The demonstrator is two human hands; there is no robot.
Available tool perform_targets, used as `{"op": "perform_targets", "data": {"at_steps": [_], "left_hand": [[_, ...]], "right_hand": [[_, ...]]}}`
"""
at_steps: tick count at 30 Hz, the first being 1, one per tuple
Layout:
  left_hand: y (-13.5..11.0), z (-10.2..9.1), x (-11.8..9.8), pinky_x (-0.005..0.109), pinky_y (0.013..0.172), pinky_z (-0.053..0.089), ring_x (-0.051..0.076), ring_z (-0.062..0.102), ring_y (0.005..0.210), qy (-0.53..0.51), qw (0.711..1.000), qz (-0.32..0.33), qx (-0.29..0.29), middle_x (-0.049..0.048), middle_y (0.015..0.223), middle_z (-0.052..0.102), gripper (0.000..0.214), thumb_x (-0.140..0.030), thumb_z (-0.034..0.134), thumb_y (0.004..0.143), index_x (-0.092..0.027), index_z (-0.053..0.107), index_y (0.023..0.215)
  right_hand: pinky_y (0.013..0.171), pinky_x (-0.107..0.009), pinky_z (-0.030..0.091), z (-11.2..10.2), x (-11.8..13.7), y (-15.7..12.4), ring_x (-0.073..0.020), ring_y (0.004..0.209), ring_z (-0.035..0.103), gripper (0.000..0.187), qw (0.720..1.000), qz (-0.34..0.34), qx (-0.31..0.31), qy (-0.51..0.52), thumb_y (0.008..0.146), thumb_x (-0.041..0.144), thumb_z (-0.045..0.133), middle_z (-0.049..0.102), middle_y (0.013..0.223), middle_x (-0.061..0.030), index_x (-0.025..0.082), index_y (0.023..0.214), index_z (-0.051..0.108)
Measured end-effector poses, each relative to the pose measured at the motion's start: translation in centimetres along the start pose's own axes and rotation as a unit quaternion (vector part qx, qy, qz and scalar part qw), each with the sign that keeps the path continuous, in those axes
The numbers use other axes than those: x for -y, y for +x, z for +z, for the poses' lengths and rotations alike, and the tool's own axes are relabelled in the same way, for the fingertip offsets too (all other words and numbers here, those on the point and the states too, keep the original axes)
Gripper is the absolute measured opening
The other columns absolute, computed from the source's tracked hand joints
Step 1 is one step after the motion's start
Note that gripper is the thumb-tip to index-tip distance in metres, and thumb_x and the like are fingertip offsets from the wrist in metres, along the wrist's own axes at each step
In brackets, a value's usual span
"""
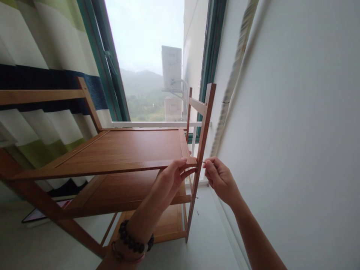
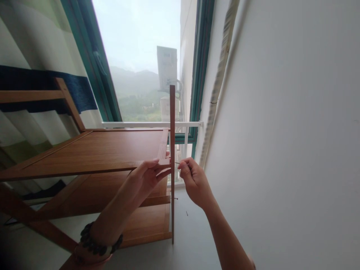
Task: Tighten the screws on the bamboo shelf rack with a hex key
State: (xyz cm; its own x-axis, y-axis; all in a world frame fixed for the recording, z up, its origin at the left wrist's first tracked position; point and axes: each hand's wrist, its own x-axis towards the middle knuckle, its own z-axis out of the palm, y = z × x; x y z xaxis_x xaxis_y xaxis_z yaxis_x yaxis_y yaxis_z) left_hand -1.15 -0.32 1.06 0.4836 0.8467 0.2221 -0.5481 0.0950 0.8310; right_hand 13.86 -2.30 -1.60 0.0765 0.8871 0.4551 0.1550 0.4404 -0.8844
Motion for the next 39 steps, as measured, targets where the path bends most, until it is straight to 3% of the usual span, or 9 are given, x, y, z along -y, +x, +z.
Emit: {"op": "perform_targets", "data": {"at_steps": [8,18,27,39], "left_hand": [[0.1,0.0,0.2,0.033,0.094,0.039,0.022,0.057,0.103,0.038,0.999,-0.009,0.006,0.0075,0.1,0.068,0.028,-0.027,0.046,0.081,-0.014,0.07,0.081],[0.0,-0.2,0.1,0.033,0.094,0.039,0.021,0.057,0.103,0.039,0.999,-0.011,0.009,0.0074,0.1,0.068,0.028,-0.027,0.045,0.082,-0.014,0.071,0.083],[0.1,-1.1,0.2,0.036,0.095,0.04,0.023,0.057,0.103,0.062,0.997,-0.014,-0.032,0.0094,0.1,0.068,0.024,-0.028,0.053,0.079,-0.012,0.071,0.085],[-0.4,1.1,1.5,0.036,0.091,0.043,0.022,0.062,0.09,0.145,0.976,0.099,-0.131,0.0057,0.088,0.07,0.017,-0.018,0.069,0.065,-0.016,0.068,0.082]], "right_hand": [[0.043,-0.019,0.03,-1.3,0.6,0.6,-0.0083,0.049,0.036,0.028,0.995,-0.018,0.035,-0.087,0.083,0.044,0.046,0.045,0.058,0.0025,0.018,0.078,0.054],[0.048,-0.021,0.032,-1.7,0.6,0.8,-0.0088,0.053,0.038,0.022,0.992,-0.04,0.069,-0.099,0.087,0.038,0.043,0.044,0.061,0.0028,0.019,0.08,0.052],[0.05,-0.022,0.033,-1.6,0.4,0.7,-0.0091,0.053,0.038,0.023,0.991,-0.051,0.059,-0.112,0.088,0.038,0.042,0.044,0.061,0.0031,0.019,0.081,0.052],[0.052,-0.021,0.033,-1.7,0.6,0.6,-0.0095,0.055,0.042,0.023,0.987,-0.062,0.063,-0.138,0.088,0.037,0.042,0.046,0.06,0.0036,0.019,0.08,0.053]]}}
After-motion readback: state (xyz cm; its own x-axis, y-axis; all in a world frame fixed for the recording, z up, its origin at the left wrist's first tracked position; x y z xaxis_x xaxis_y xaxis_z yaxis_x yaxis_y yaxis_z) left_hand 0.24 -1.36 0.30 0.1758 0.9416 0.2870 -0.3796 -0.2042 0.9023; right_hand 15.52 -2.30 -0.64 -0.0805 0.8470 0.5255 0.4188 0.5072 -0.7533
